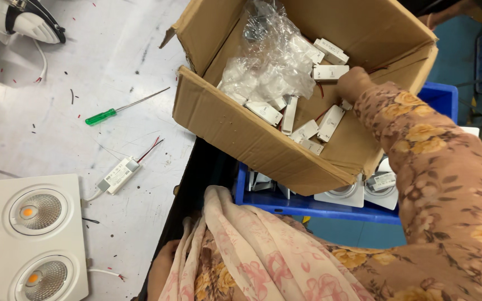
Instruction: The person is assembling light fixtures by connecting wires to components with a screwdriver and by hand, then reaching into a box to retrieve more parts.
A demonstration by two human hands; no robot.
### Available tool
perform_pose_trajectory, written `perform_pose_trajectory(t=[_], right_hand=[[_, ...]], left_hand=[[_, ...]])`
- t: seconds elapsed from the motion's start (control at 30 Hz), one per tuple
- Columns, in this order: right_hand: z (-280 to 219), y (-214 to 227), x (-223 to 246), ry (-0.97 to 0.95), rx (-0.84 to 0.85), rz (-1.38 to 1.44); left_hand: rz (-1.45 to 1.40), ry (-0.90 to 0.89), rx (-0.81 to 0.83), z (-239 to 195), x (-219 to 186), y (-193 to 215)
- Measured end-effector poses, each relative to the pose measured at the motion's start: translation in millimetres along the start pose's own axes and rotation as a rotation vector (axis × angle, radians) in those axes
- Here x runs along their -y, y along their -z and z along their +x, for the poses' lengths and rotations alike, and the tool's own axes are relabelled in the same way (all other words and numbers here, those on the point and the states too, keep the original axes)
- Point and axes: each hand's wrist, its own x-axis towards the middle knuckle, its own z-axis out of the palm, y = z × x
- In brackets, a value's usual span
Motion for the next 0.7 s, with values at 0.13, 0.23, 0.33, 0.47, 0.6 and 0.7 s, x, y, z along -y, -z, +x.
perform_pose_trajectory(t=[0.13, 0.23, 0.33, 0.47, 0.6, 0.7], right_hand=[[11, 8, 4, 0.032, -0.068, 0.129], [-21, 44, -6, 0.124, -0.019, 0.116], [-70, 78, -13, 0.232, 0.005, 0.113], [-86, 90, -4, 0.282, -0.003, 0.12], [-56, 72, 5, 0.225, 0.041, 0.113], [-46, 53, -5, 0.28, -0.112, 0.1]], left_hand=[[-0.05, 0.019, 0.002, 3, 11, -2], [-0.1, 0.0, -0.012, 20, 47, -19], [-0.172, -0.076, -0.005, 47, 105, -43], [-0.248, -0.1, 0.017, 94, 138, -73], [-0.284, -0.073, -0.003, 97, 134, -72], [-0.316, -0.064, -0.009, 98, 116, -74]])
